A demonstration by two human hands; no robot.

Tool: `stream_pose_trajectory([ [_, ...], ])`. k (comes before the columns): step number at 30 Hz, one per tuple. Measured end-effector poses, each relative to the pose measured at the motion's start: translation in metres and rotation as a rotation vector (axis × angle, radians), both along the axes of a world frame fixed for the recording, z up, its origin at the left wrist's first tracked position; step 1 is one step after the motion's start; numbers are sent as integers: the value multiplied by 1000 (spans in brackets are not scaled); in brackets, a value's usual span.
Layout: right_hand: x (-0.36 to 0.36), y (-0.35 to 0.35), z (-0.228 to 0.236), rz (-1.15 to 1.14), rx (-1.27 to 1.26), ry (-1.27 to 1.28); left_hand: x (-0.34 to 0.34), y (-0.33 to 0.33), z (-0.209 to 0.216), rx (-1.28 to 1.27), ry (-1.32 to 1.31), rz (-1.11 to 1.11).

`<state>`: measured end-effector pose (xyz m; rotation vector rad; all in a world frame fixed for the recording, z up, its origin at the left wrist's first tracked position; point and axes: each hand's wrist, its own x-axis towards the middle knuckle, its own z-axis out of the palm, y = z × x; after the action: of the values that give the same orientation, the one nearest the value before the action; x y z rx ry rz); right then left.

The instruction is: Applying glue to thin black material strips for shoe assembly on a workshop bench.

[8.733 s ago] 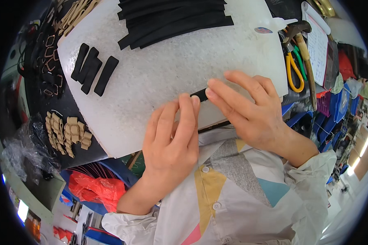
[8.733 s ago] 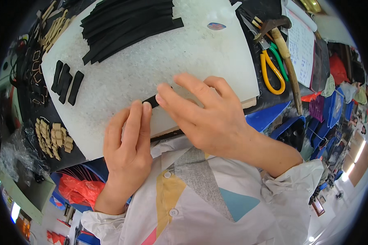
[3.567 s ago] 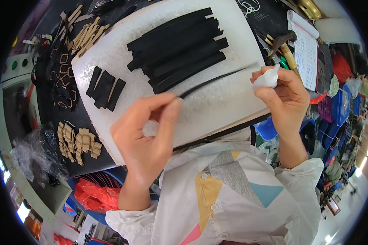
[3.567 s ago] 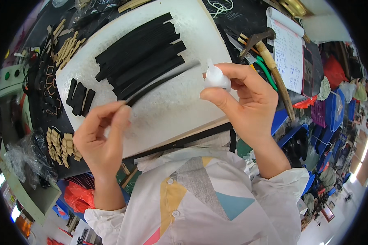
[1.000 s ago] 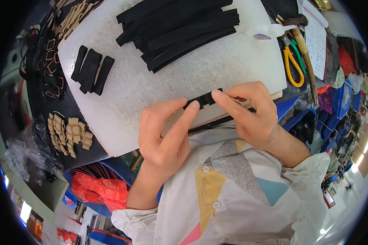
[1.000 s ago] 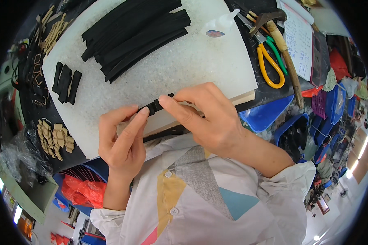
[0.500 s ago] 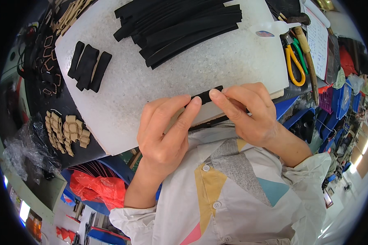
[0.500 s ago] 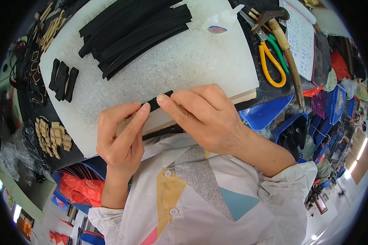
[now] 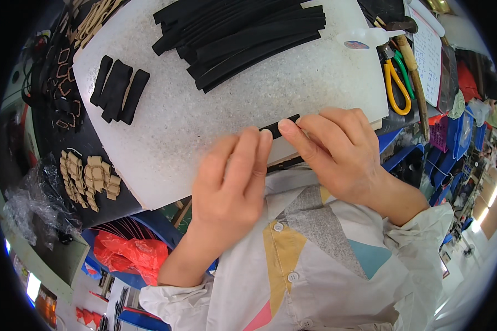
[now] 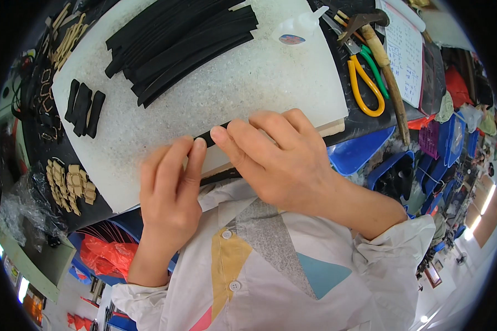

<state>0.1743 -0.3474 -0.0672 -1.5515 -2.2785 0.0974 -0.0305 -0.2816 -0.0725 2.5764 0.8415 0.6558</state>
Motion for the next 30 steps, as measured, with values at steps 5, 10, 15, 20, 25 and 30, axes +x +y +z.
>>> stream_pose_trajectory([
  [5, -6, 7, 16, -20, -104, -10, 7, -9, 13, -105, 58, 112],
  [10, -9, 8, 15, -20, -128, 1, 6, -7, 13, 110, 210, -46],
  [15, -7, 11, 16, 37, -95, -16, 5, -6, 19, 90, 269, -50],
  [20, 2, 16, 16, 58, -129, 95, 5, 6, 35, -71, 226, 75],
  [25, 25, 16, 5, -84, 45, 340, -12, 13, 11, -58, -105, 191],
  [30, 69, 10, -17, -530, 237, 617, -37, 48, 13, 248, -93, 490],
])
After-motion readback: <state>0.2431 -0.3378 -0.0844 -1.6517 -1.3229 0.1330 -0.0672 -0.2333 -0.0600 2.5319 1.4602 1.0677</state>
